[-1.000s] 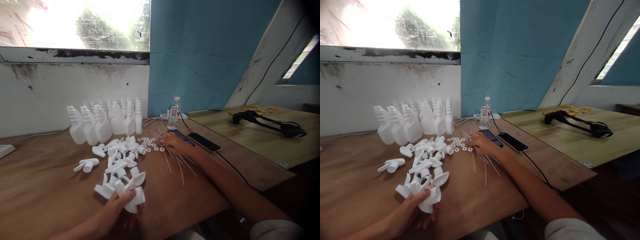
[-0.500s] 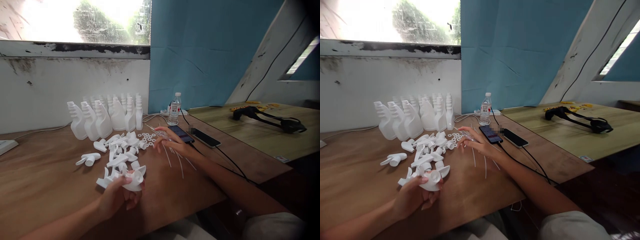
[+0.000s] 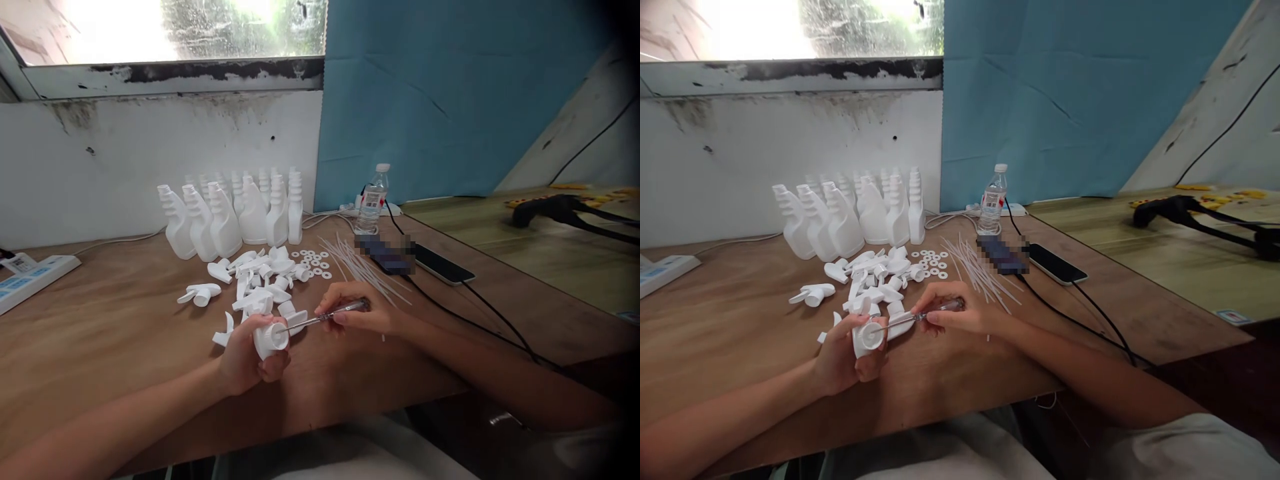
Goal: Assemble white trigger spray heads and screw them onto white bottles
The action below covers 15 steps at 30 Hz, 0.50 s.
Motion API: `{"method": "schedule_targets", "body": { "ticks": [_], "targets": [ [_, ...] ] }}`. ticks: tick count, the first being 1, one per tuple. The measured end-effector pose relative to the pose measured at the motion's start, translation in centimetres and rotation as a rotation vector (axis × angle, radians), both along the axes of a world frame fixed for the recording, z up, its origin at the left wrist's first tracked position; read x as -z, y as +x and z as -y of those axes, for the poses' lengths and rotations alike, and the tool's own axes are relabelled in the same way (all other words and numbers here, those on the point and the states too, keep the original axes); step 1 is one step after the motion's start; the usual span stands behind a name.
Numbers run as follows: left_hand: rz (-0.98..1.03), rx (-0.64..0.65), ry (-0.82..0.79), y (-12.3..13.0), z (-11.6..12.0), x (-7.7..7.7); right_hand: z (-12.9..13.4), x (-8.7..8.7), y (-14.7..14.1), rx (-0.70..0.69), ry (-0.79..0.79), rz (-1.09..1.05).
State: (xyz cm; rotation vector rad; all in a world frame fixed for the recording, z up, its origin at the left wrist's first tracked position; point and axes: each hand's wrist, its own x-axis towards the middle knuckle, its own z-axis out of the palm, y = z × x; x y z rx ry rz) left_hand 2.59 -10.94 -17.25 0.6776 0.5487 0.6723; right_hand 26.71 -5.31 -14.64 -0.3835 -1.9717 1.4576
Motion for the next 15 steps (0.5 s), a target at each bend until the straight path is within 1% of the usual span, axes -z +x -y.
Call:
{"method": "schedule_targets", "body": {
  "ticks": [2,4,6,8,9,11,15],
  "targets": [
    [0.009,-0.001,-0.016,0.0,-0.1,0.0,0.7,0.0,-0.3,0.111,0.203,0.051],
    [0.013,-0.013,-0.027,-0.1,-0.1,0.1,1.3,0.1,-0.5,0.214,0.492,0.075],
    [0.001,-0.023,-0.041,-0.1,-0.2,0.1,1.7,0.3,-0.7,0.265,0.762,0.031],
    [-0.031,-0.028,-0.056,0.0,-0.2,0.1,1.9,0.7,-0.9,0.275,0.934,-0.047],
    [-0.052,-0.026,-0.058,0.0,-0.2,0.0,1.9,0.8,-1.0,0.275,0.990,-0.073],
    [-0.090,-0.028,-0.059,0.2,-0.2,-0.1,2.0,1.0,-1.2,0.296,1.050,-0.082],
    [-0.134,-0.061,-0.077,0.4,-0.1,-0.1,2.2,0.9,-1.5,0.375,1.077,-0.034]
  ]
}}
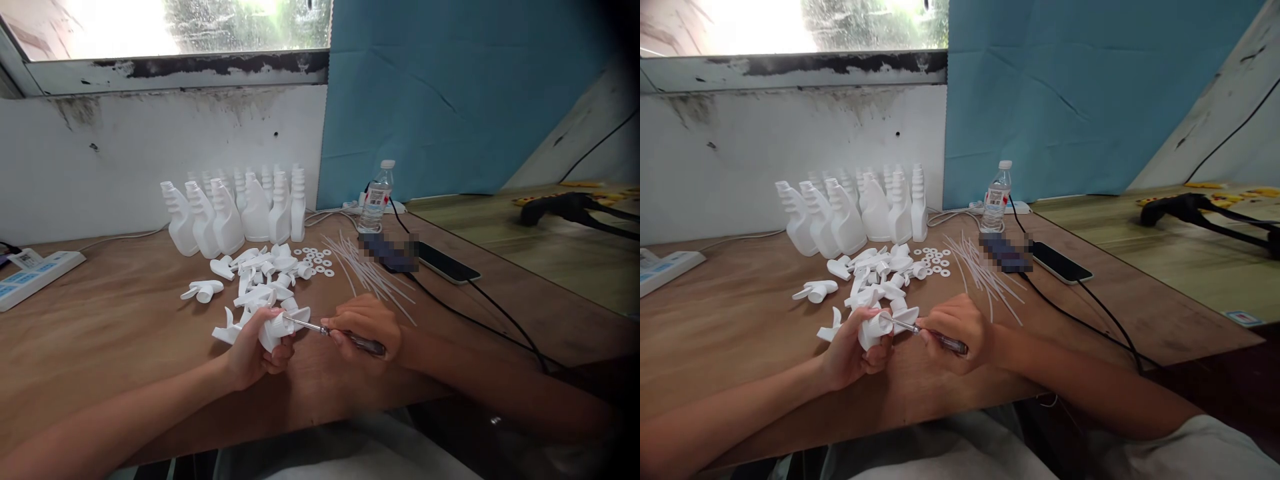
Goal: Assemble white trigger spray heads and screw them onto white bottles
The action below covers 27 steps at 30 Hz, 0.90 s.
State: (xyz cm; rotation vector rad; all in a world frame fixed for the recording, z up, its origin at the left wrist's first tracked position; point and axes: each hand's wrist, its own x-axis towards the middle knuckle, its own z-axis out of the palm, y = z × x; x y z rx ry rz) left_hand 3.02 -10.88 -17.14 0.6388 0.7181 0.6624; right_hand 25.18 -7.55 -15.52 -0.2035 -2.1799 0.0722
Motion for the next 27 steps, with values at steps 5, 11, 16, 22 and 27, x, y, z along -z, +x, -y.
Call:
{"method": "schedule_targets", "body": {
  "ticks": [5,11,16,22,27],
  "targets": [
    [-0.026,-0.023,-0.005,0.1,0.3,0.4,0.4,-1.0,0.1,-0.023,-0.051,0.033],
    [-0.045,0.001,-0.009,-0.2,0.3,0.5,0.5,-0.7,0.0,0.039,-0.126,-0.010],
    [-0.072,-0.060,-0.004,0.0,0.5,0.3,0.6,0.1,-0.2,-0.052,0.052,0.025],
    [-0.105,0.015,-0.053,-0.2,0.1,0.2,0.9,-1.8,-0.3,0.076,-0.615,0.018],
    [-0.103,0.018,-0.113,-0.4,-0.5,0.3,0.5,-1.5,-0.4,-0.028,-0.855,-0.052]
  ]
}}
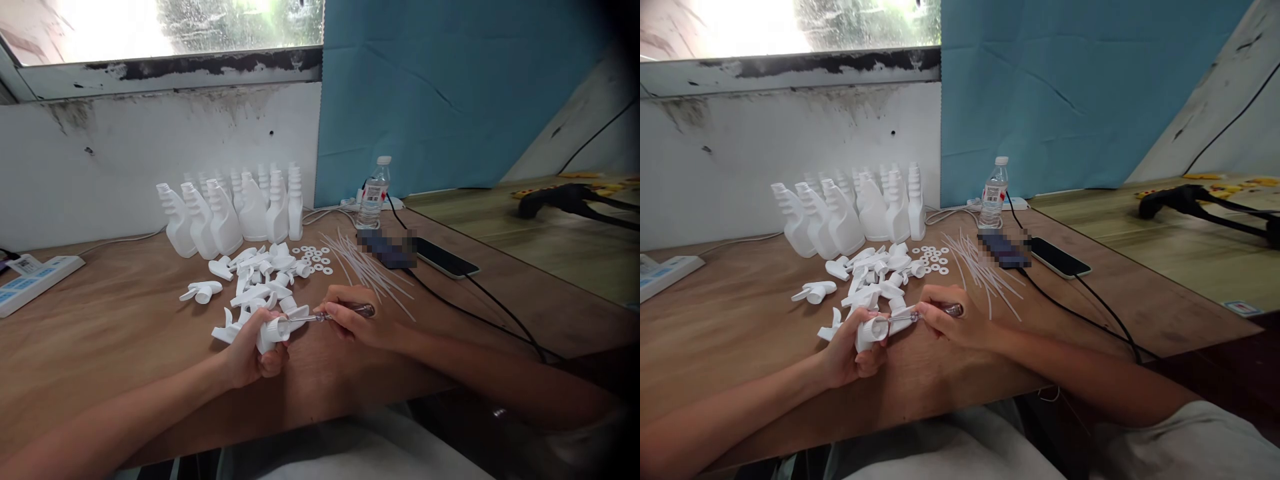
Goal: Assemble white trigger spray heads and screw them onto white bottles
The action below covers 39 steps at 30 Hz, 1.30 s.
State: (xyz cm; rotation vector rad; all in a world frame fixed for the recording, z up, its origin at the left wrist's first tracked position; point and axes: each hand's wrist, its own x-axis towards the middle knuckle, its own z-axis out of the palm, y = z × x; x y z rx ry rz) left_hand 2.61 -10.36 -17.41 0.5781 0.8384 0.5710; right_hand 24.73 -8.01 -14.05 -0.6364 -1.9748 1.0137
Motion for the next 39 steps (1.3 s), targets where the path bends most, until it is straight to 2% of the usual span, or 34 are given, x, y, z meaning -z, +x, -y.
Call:
{"method": "schedule_targets", "body": {
  "ticks": [7,12,15,19,24,30,39],
  "targets": [
    [0.089,0.015,0.034,-0.2,-0.4,0.1,-0.3,1.0,-0.2,-0.020,-0.190,-0.092],
    [0.121,0.126,0.003,-0.6,-0.5,0.8,-0.5,1.0,0.1,-0.110,-0.263,-0.124],
    [0.143,0.146,-0.029,-0.8,-0.4,1.2,-0.7,1.0,0.1,-0.153,-0.297,-0.112],
    [0.168,0.174,-0.025,-0.8,-0.4,1.4,-1.4,1.4,-0.2,-0.228,-0.490,-0.186],
    [0.149,0.215,-0.028,-0.8,-0.6,1.1,-2.4,2.3,-0.7,-0.229,-0.689,-0.314],
    [0.180,0.211,0.009,-0.9,-0.8,0.9,-2.8,2.5,-0.7,-0.227,-0.734,-0.321],
    [0.184,0.233,0.034,-0.9,-0.8,0.9,-2.6,2.9,-0.8,-0.319,-0.765,-0.315]
  ]
}}
